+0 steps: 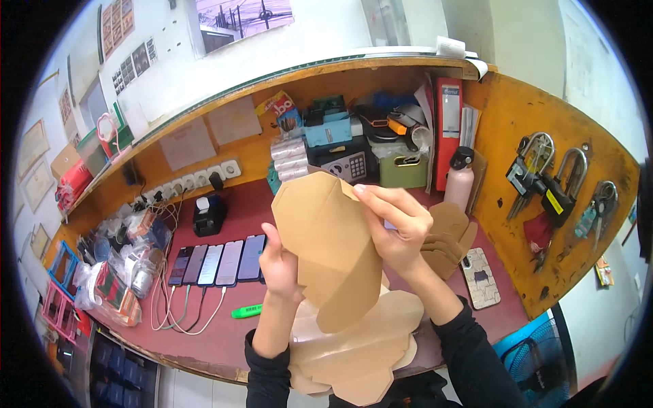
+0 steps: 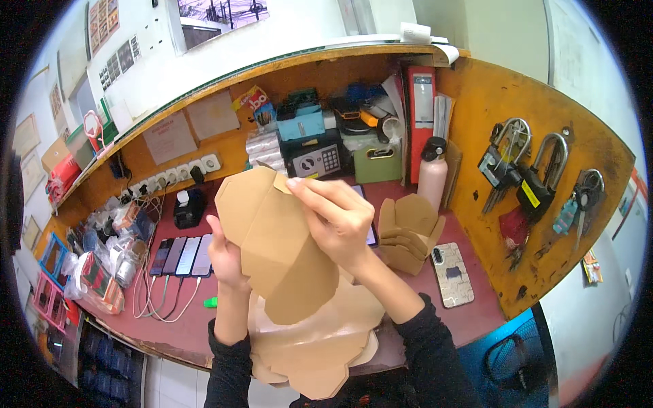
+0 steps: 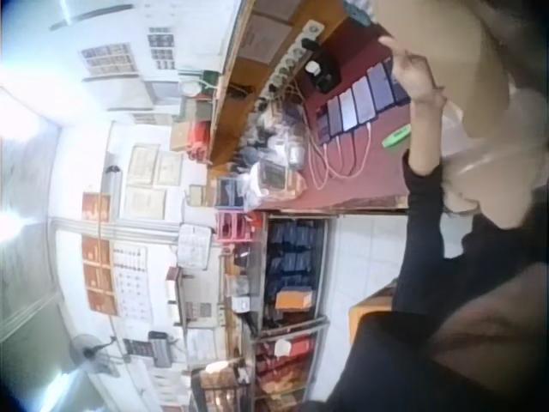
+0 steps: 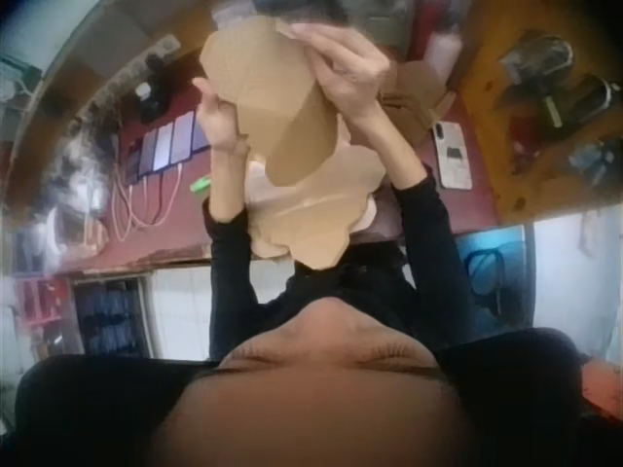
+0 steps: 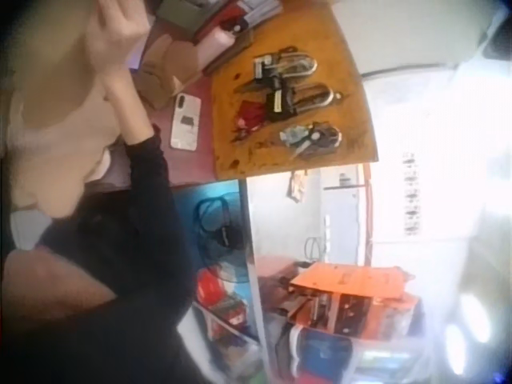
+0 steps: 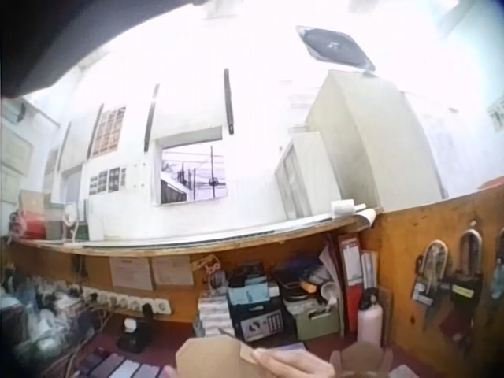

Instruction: The person folds and assembles multiple cardboard food boxes by hand on a workspace, stacking each completed box onto a pile.

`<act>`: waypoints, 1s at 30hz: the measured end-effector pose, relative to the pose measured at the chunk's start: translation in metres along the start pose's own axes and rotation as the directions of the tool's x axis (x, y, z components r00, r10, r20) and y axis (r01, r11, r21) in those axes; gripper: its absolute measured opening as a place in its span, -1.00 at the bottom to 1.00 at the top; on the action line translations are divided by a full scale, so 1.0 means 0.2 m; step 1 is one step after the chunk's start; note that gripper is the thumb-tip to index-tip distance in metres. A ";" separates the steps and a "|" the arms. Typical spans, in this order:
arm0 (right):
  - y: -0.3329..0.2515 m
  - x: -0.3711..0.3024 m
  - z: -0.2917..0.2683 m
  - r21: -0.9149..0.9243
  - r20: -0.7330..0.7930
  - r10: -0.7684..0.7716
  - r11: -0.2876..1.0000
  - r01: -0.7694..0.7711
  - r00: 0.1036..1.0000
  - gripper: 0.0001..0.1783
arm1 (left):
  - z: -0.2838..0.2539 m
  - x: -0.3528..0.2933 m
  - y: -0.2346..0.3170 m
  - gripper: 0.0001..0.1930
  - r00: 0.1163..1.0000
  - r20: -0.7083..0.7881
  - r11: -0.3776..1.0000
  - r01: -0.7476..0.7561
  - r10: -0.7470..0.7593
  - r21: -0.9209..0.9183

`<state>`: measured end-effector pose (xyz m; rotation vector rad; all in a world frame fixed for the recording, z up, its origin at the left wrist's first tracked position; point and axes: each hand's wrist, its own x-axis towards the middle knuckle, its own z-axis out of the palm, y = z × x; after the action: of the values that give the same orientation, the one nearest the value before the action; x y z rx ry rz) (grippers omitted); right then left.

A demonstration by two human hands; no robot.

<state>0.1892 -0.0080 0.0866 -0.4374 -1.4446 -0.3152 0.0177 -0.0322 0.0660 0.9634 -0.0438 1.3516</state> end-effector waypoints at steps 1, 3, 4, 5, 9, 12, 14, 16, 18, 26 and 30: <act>0.02 0.01 0.00 -0.003 0.029 -0.063 0.998 0.063 0.998 -0.60 | 0.00 0.01 0.00 -0.43 0.993 -0.022 0.991 0.113 -0.115 -0.068; 0.05 0.02 -0.02 0.071 0.147 -0.098 0.994 0.088 0.984 -0.62 | 0.00 -0.01 -0.01 -0.47 0.977 -0.187 0.932 0.161 -0.103 0.325; 0.05 0.03 -0.03 0.114 0.202 -0.121 0.988 0.099 0.972 -0.62 | 0.00 -0.02 0.00 -0.49 0.963 -0.262 0.840 0.197 -0.069 0.505; 0.05 0.05 -0.05 0.153 0.286 -0.125 0.985 0.083 0.950 -0.64 | 0.02 -0.02 0.00 -0.51 0.970 -0.235 0.841 0.177 -0.061 0.511; 0.05 0.09 -0.11 0.338 0.448 -0.117 0.940 -0.047 0.886 -0.69 | 0.06 -0.04 0.01 -0.54 0.974 -0.192 0.863 0.198 -0.120 0.465; 0.08 0.09 -0.13 0.450 0.417 -0.076 0.883 -0.133 0.906 -0.74 | 0.07 -0.03 -0.01 -0.54 0.952 -0.233 0.871 0.278 -0.196 0.404; 0.11 0.08 -0.12 0.495 0.401 -0.065 0.854 -0.157 0.914 -0.75 | 0.08 -0.02 -0.01 -0.54 0.944 -0.254 0.867 0.300 -0.209 0.398; 0.11 0.08 -0.13 0.453 0.464 -0.036 0.868 -0.202 0.885 -0.74 | 0.07 -0.01 0.00 -0.55 0.942 -0.261 0.859 0.305 -0.210 0.411; 0.08 0.09 -0.11 0.408 0.450 -0.014 0.892 -0.192 0.893 -0.68 | 0.10 -0.02 0.01 -0.59 0.956 -0.269 0.857 0.234 -0.117 0.459; -0.01 0.03 -0.03 0.483 0.751 0.421 0.174 -0.858 0.509 -0.46 | 0.07 -0.02 -0.04 -0.70 0.985 -0.060 0.633 -0.057 0.162 0.772; -0.02 -0.01 -0.04 0.399 0.602 0.526 0.453 -0.797 0.601 -0.75 | 0.08 0.01 -0.08 -0.67 0.964 0.047 0.303 -0.128 0.261 0.944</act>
<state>0.1940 -0.0149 0.0846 -0.4911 -1.5243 0.9986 0.0396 -0.0382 0.0685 1.9251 0.8788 1.6583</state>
